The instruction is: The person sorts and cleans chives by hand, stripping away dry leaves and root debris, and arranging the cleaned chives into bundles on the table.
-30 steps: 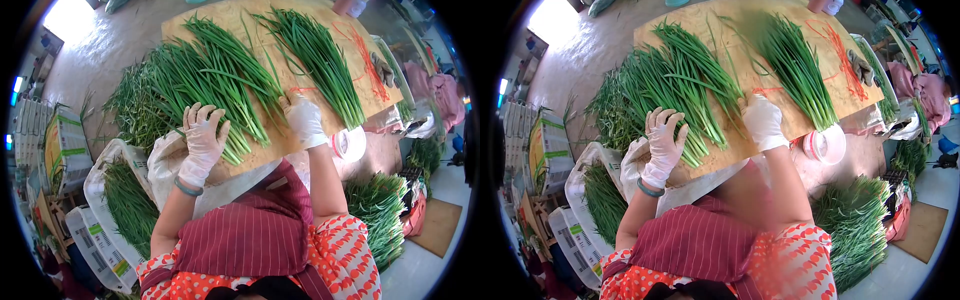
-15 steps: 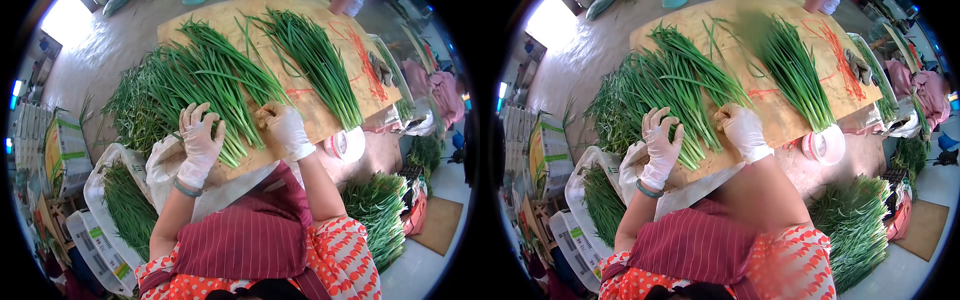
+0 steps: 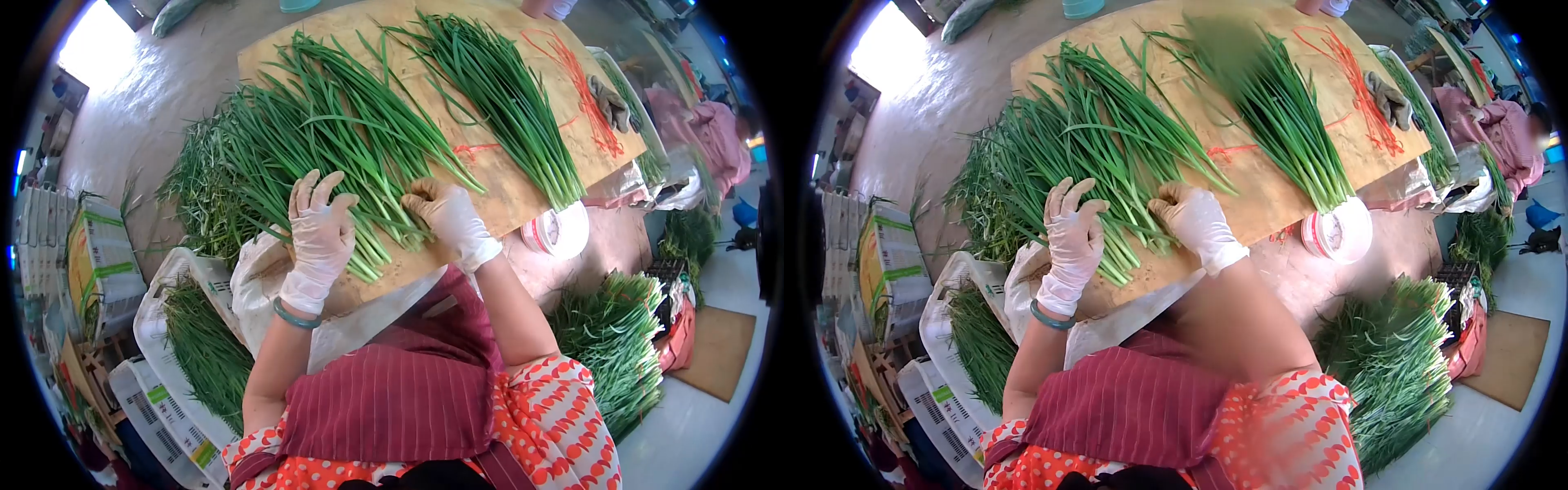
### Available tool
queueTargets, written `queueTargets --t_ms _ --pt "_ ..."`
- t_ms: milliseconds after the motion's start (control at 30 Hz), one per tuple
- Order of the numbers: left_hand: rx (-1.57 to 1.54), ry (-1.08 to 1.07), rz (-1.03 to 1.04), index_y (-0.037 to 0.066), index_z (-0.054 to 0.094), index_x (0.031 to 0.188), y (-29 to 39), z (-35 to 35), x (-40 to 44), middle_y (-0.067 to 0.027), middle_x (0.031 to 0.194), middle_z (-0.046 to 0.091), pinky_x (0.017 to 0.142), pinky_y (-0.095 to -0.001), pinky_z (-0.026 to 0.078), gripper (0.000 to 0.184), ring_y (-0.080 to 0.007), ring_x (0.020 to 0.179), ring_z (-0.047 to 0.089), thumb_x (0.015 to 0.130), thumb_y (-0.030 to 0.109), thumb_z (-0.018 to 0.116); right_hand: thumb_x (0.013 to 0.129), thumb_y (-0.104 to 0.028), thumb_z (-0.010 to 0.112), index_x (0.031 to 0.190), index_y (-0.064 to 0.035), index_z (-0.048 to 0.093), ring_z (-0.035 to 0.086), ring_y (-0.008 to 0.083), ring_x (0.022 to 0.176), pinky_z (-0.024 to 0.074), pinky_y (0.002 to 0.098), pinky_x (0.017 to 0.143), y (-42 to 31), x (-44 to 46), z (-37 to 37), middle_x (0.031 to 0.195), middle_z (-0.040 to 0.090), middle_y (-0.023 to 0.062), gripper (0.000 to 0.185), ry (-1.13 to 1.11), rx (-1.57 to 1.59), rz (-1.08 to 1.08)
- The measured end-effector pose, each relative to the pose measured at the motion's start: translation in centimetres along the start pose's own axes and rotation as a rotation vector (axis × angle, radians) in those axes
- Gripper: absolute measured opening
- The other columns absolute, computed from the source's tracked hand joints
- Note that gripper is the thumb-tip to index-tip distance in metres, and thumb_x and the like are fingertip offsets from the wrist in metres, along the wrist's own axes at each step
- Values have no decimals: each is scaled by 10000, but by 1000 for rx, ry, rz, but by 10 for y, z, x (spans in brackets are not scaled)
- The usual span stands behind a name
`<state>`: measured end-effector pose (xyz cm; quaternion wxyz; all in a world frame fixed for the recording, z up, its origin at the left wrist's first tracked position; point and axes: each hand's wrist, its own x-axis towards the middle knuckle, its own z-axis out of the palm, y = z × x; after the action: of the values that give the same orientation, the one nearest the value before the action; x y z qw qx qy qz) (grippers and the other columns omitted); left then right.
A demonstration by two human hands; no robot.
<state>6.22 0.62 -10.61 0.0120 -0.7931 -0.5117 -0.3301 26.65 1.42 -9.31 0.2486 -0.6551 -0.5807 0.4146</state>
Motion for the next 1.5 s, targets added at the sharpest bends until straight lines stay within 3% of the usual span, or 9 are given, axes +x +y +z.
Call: queueTargets --t_ms 400,700,800,1000,1067,1267,1333,1400,1500 --pt "-19 25 -10 96 620 881 0 2 0 -85 1123 553 975 -458 343 244 -344 1116 448 675 -9 543 691 -123 659 1061 -151 623 580 269 849 456 381 707 -34 -9 5 1025 605 79 373 414 -778 -814" --pt "2 9 -17 125 568 1097 -3 2 -2 -87 1190 512 997 -446 328 421 -329 1148 427 694 5 547 687 -126 635 912 -103 636 577 246 819 436 367 727 -23 28 34 960 625 65 226 512 -682 -886" --pt "5 34 -32 121 521 1189 0 1 -1 -95 1233 483 1006 -438 320 497 -324 1164 409 705 9 546 684 -69 659 891 -82 630 593 271 809 453 376 728 -24 28 32 913 645 69 209 426 -534 -748" --pt "-16 66 -33 99 407 1325 0 0 0 -131 1328 400 1022 -446 298 631 -343 1197 371 717 9 549 831 -32 626 952 -14 609 607 134 830 484 246 726 -34 5 -3 899 646 106 124 220 902 -474" --pt "-14 59 -35 94 378 1348 -1 1 -1 -136 1345 384 1025 -446 295 654 -350 1200 367 723 10 552 825 -35 635 968 -18 620 596 118 810 480 241 725 -40 -18 -22 886 645 87 145 225 837 -364" --pt "-55 63 -35 78 358 1360 0 1 -1 -142 1346 388 1024 -442 300 652 -352 1197 373 741 25 557 719 -228 712 854 -100 664 614 284 791 492 382 663 -10 -28 -3 824 642 97 191 153 -689 -582" --pt "-72 66 -45 72 351 1365 -2 1 -2 -149 1354 385 1027 -438 301 656 -352 1202 372 745 32 560 801 -169 658 861 -75 638 618 218 736 491 328 629 -10 -26 -5 792 640 80 113 174 -671 -617" --pt "-77 116 -68 72 343 1370 -3 6 -4 -151 1358 383 1029 -436 301 661 -351 1206 370 746 31 558 892 -104 557 898 -47 609 577 135 670 469 252 608 -10 -20 3 755 622 44 78 215 554 -411" --pt "-86 131 -74 67 346 1371 -1 4 -1 -152 1371 372 1030 -433 303 649 -354 1212 366 756 27 548 950 -88 464 957 -9 584 506 73 634 429 196 608 -33 -30 -17 717 571 -2 143 159 868 -224"
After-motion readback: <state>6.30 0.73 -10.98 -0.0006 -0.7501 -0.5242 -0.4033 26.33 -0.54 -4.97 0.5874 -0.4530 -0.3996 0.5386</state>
